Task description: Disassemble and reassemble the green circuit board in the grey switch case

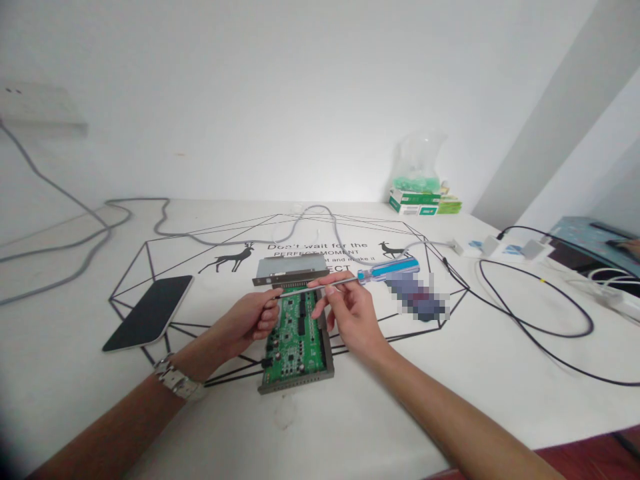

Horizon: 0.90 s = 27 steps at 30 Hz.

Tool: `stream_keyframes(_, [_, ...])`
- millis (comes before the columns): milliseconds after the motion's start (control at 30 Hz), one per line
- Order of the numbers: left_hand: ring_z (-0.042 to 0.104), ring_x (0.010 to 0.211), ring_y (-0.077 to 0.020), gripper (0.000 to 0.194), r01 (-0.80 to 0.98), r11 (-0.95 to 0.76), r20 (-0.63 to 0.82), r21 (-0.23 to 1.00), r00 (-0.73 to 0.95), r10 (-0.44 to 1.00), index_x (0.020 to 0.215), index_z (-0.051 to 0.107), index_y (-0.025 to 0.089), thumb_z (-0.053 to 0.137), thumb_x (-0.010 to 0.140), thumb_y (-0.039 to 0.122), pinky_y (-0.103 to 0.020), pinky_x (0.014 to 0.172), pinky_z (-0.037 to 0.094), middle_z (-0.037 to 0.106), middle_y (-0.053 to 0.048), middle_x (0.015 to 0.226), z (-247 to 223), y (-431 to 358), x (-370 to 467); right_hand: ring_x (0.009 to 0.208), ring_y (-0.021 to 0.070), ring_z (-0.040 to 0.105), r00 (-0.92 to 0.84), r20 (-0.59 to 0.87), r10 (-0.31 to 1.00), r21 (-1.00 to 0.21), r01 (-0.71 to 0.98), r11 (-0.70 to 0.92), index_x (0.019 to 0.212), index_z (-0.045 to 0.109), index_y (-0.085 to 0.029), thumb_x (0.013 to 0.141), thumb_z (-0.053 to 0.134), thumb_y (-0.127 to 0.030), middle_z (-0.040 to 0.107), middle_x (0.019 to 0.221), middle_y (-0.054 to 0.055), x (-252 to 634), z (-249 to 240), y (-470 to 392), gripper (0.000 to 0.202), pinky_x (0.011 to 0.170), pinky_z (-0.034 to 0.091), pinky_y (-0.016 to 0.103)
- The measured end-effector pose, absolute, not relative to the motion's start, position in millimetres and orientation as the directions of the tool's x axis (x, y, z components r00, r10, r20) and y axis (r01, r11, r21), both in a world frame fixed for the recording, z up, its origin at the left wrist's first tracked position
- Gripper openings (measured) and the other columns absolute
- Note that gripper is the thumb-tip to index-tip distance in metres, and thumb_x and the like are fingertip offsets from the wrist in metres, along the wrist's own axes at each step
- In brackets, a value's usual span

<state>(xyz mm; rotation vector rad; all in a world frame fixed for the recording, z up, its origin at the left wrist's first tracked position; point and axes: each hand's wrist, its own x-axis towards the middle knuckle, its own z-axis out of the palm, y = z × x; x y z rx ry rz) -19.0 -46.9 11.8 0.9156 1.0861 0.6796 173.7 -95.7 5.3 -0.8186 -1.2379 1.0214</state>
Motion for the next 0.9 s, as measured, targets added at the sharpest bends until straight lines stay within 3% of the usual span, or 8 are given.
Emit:
stream_keyframes(133, [0.028,0.038,-0.0051,0.039,0.042,0.406,-0.394,0.913,0.344,0.852,0.064,0.037,0.020,0.047,0.093,0.043,-0.017,0.036,0.021,0.037,0.008,0.050,6.7,-44.4,-20.3,0.059,0.0132,0.065,0.028,0.344,0.939,-0.925,-0.164,0.343,0.097,0.059,-0.023,0.090,0.064,-0.050,0.072,0.111,0.008,173.1,5.1,-95.6,0.028,0.039,0.044,0.023])
stream_keyframes(233, [0.036,0.036,-0.0088,0.047,0.263,0.163,-0.238,0.951,0.282,0.929,0.061,0.041,0.021,0.041,0.094,0.056,-0.022,0.036,0.028,0.044,0.004,0.047,6.1,-42.1,-25.4,0.058,0.0128,0.065,0.048,0.342,0.939,-0.927,-0.151,0.345,0.097,0.060,-0.023,0.090,0.064,-0.050,0.072,0.113,0.008,172.6,5.2,-95.5,0.028,0.039,0.044,0.023])
stream_keyframes(300, [0.043,0.038,-0.0121,0.050,0.448,-0.047,-0.067,0.893,0.235,0.970,0.065,0.048,0.021,0.034,0.096,0.058,-0.024,0.038,0.032,0.049,0.002,0.048,10.5,-40.7,-31.4,0.058,0.0128,0.065,0.068,0.332,0.941,-0.930,-0.142,0.338,0.097,0.060,-0.023,0.090,0.064,-0.050,0.073,0.113,0.008,172.9,5.4,-95.0,0.028,0.039,0.044,0.023])
stream_keyframes(367, [0.050,0.046,-0.0137,0.041,0.535,-0.271,0.118,0.801,0.302,0.946,0.077,0.055,0.020,0.036,0.098,0.050,-0.025,0.045,0.039,0.055,0.002,0.055,17.8,-39.4,-38.4,0.057,0.0128,0.065,0.085,0.319,0.944,-0.934,-0.142,0.329,0.097,0.061,-0.023,0.089,0.064,-0.049,0.073,0.111,0.008,173.8,5.4,-94.1,0.028,0.038,0.043,0.023])
stream_keyframes(500, [0.062,0.073,-0.0169,0.017,0.570,-0.562,0.296,0.600,0.494,0.818,0.091,0.063,0.019,0.060,0.087,0.035,-0.028,0.068,0.049,0.069,-0.003,0.082,28.9,-35.6,-50.1,0.056,0.0117,0.064,0.106,0.309,0.945,-0.936,-0.142,0.322,0.098,0.061,-0.023,0.089,0.065,-0.049,0.073,0.110,0.008,175.9,4.9,-91.9,0.028,0.038,0.041,0.022])
stream_keyframes(600, [0.064,0.078,-0.0175,0.016,0.580,-0.609,0.289,0.542,0.552,0.782,0.094,0.067,0.019,0.064,0.085,0.031,-0.028,0.073,0.049,0.071,-0.004,0.088,27.6,-31.7,-54.1,0.055,0.0114,0.063,0.110,0.295,0.949,-0.942,-0.131,0.308,0.098,0.062,-0.022,0.088,0.065,-0.050,0.073,0.109,0.008,176.5,4.4,-91.3,0.030,0.038,0.040,0.022])
stream_keyframes(900, [0.059,0.068,-0.0150,0.017,0.604,-0.632,0.304,0.486,0.562,0.770,0.086,0.069,0.019,0.060,0.091,0.032,-0.026,0.066,0.043,0.069,-0.002,0.076,20.9,-28.8,-53.9,0.054,0.0111,0.063,0.100,0.290,0.952,-0.946,-0.118,0.301,0.098,0.059,-0.021,0.089,0.064,-0.051,0.073,0.106,0.008,176.4,2.4,-90.5,0.031,0.037,0.038,0.021])
